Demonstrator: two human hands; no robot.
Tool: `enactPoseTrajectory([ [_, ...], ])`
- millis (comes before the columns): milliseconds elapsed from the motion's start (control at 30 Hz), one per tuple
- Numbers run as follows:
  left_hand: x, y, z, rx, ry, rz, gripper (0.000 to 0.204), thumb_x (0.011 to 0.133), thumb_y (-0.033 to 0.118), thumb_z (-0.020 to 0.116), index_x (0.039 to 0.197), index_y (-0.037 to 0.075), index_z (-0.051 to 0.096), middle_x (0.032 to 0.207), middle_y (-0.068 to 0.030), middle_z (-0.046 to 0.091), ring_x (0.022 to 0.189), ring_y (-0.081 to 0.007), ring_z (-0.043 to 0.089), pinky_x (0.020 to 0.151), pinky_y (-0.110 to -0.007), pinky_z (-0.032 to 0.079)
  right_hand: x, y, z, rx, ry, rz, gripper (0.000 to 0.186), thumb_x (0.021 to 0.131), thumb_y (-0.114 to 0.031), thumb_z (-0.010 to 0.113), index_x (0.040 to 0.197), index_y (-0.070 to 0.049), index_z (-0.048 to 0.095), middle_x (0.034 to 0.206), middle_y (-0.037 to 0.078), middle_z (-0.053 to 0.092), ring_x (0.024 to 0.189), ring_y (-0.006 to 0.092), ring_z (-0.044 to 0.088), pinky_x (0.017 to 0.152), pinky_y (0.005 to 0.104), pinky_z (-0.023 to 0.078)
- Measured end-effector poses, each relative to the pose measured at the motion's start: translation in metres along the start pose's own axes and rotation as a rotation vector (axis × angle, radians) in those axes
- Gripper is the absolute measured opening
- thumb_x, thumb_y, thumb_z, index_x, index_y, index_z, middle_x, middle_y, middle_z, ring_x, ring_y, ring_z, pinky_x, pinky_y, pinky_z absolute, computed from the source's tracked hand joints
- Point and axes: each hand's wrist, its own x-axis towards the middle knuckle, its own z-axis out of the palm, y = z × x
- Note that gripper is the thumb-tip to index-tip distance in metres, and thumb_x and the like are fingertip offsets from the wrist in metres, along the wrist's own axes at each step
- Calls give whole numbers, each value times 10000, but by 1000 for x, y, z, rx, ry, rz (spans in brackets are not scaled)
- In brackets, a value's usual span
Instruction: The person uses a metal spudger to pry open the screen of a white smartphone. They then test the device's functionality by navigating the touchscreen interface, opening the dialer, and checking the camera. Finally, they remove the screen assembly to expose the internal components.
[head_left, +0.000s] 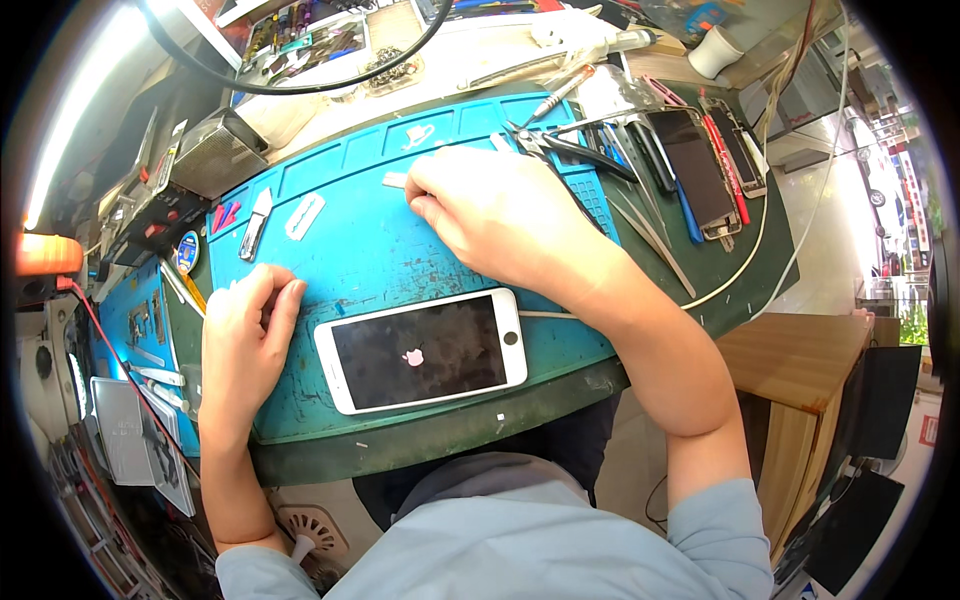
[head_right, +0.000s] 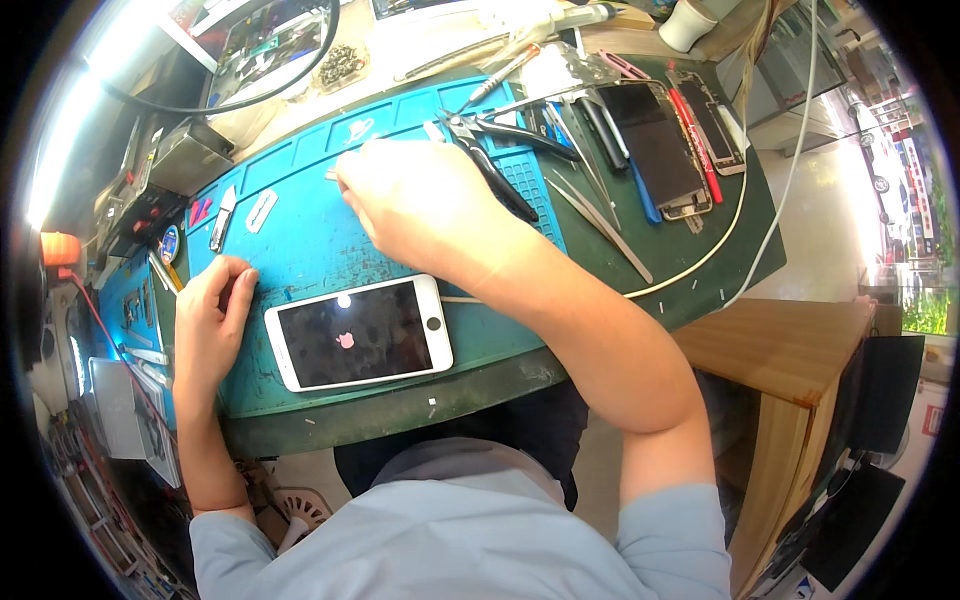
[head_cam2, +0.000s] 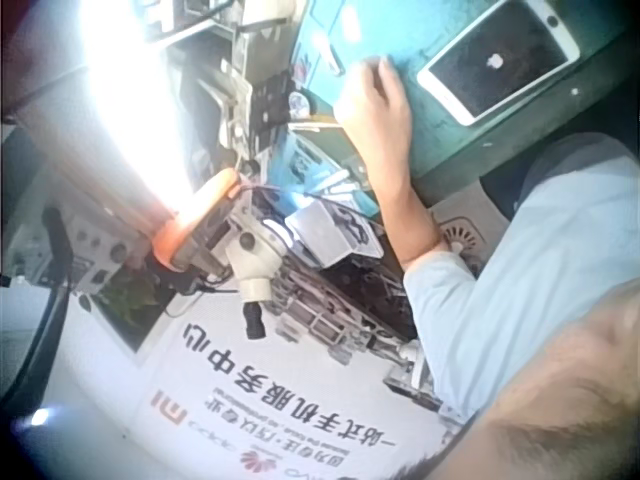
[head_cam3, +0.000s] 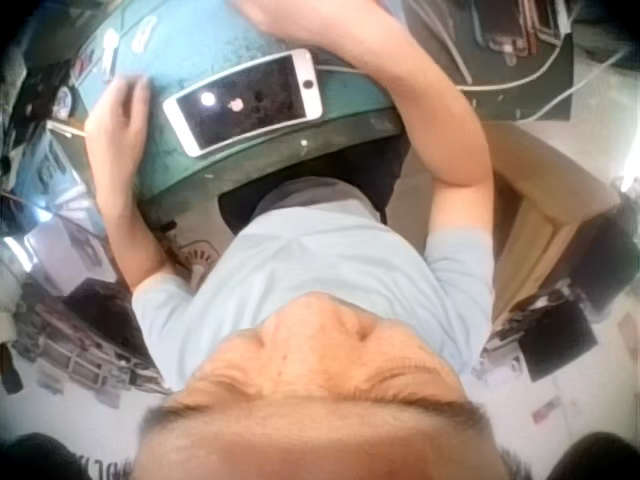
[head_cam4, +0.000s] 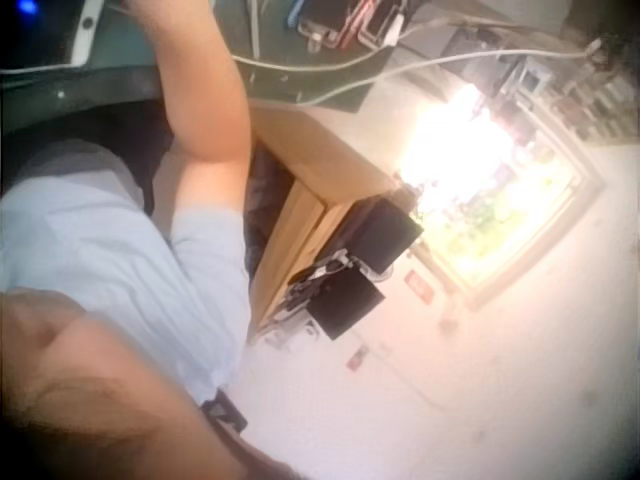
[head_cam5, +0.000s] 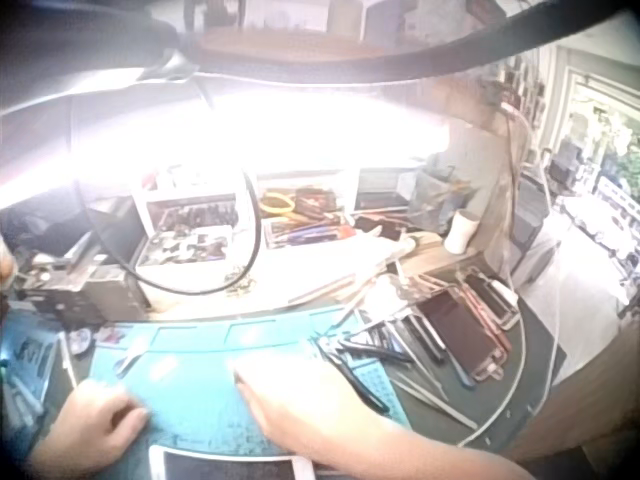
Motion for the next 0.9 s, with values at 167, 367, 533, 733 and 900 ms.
enactPoseTrajectory([
  [167, 1, 3, -3, 51, -31, 1, 105, 945, 90, 708, 915, 2, 659, 765, -122, 633, 616, -249, 576, 600, -350, 452, -3, 1, -1, -10, 48, -39, 90, 951, -136, 672, 1006, -78, 630, 881, 84, 648, 830, 279, 680, 699, 390, 558],
  [367, -1, 3, -1, -11, -39, -58, 90, 963, 81, 685, 929, 9, 643, 737, -94, 590, 658, -220, 523, 620, -349, 418, -1, 3, -1, 16, 74, -64, 60, 942, -98, 648, 995, -71, 637, 872, 101, 657, 810, 294, 684, 687, 400, 559],
  [533, -2, 4, -3, -33, -28, -57, 83, 956, 72, 691, 926, 6, 650, 745, -108, 599, 664, -225, 542, 629, -350, 433, 1, 6, -3, 45, 36, -43, 119, 920, -79, 604, 1014, -50, 672, 890, 143, 697, 846, 334, 703, 732, 438, 576],
  [733, -2, 2, -4, -28, -26, 14, 102, 949, 101, 710, 949, 4, 677, 769, -123, 643, 670, -240, 601, 633, -349, 466, 2, 3, -6, 50, 13, -2, 96, 976, -147, 631, 988, -56, 658, 907, 139, 695, 841, 352, 688, 739, 444, 562],
  [900, -1, -2, -5, -3, -1, 66, 114, 943, 121, 711, 912, 22, 665, 755, -113, 641, 658, -271, 602, 608, -359, 448, 7, 0, -12, 63, -89, 45, 122, 969, -140, 662, 1033, -37, 672, 929, 143, 700, 866, 326, 685, 768, 407, 542],
])
